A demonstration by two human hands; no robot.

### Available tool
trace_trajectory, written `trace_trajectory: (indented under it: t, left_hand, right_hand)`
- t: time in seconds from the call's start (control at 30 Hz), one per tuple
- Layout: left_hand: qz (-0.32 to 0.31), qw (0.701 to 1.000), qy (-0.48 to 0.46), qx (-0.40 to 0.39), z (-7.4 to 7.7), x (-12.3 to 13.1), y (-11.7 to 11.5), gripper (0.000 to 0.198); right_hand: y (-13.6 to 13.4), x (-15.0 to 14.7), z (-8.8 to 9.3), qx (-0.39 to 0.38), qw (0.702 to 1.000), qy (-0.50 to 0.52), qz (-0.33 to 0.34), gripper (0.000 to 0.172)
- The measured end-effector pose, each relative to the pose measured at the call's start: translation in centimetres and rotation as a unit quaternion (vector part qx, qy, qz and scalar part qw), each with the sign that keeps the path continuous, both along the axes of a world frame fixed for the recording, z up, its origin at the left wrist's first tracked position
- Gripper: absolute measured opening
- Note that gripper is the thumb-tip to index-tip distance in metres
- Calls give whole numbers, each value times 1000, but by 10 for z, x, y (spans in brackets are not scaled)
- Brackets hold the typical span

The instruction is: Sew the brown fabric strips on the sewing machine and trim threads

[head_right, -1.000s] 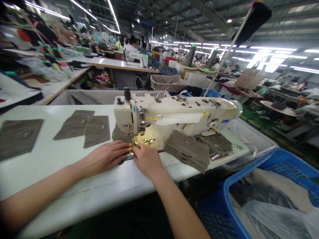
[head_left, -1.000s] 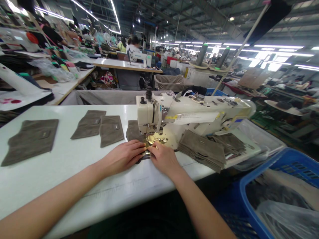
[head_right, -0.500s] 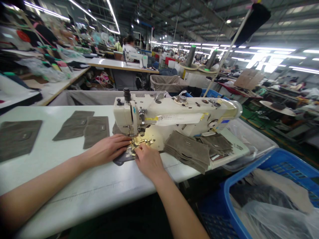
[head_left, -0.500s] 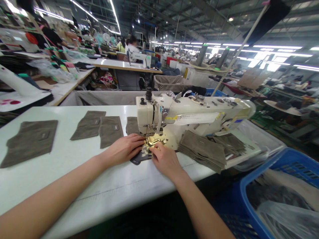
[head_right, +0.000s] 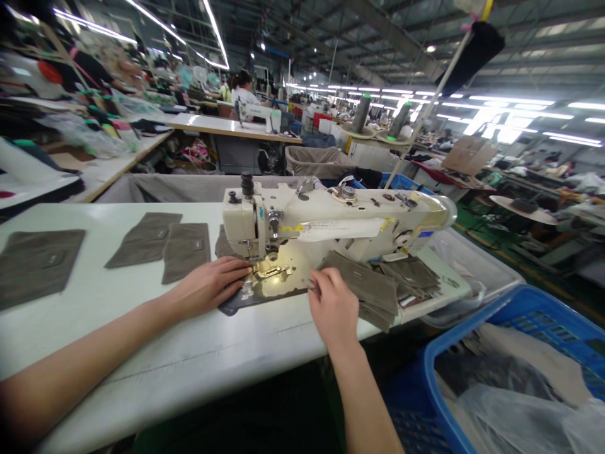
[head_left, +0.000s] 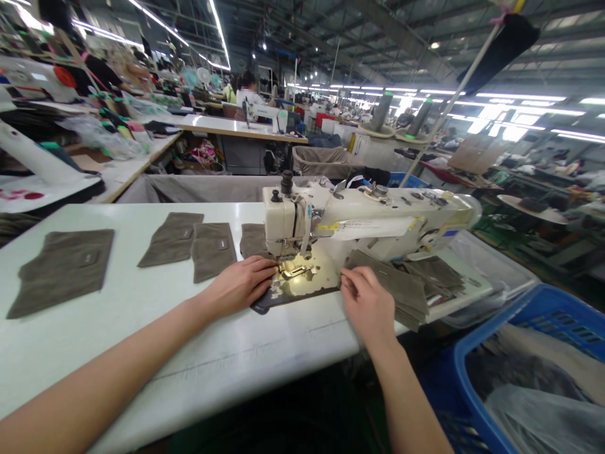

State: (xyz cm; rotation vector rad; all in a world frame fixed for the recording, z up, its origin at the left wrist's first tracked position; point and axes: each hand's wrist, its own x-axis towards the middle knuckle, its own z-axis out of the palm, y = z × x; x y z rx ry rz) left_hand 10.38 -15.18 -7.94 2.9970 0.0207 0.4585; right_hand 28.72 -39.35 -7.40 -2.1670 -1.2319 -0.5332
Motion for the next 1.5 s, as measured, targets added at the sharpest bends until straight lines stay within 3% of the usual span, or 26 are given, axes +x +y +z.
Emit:
trace_trajectory:
  t: [0.1,0.17,0.3,0.47,0.7,0.93,1.03,1.17,1.33,1.5]
  left_hand:
    - [12,1000,0,-4,-1,0,-1,36]
    - [18,1000,-8,-6,-3,-1,-1,36]
    - [29,999,-15,5,-7,-2,1,37]
    - [34,999,2,2,-7,-10,6,39]
    - [72,997,18,-5,-3,-55,24,39]
    - [75,997,10,4,2,-77,28,38]
    - [70,997,-12,35,6,-74,16,36]
    - [52,998,-37,16,17,-63,-20,32]
    - [15,996,-39,-83,21,-41,-63,30]
    - [2,990,-49,-133,17,-20,-76,32]
  right_hand:
    - [-12,13,7,-31,996,3,-85,26]
    - [-18,21,9,-76,991,24,-105,28]
    - [-23,31,5,-124,988,59,-76,23]
    - [-26,39,1,-89,992,79,-42,29]
    - [-32,49,-4,-122,990,71,-1,30]
    - [-32,53,-11,-63,992,106,16,33]
    - [-31,53,-11,-42,993,109,12,35]
    - [-29,50,-13,6,996,86,-35,41]
    - [-29,46,-18,-66,995,78,-9,35]
    - [-29,43,-11,-72,995,68,4,30]
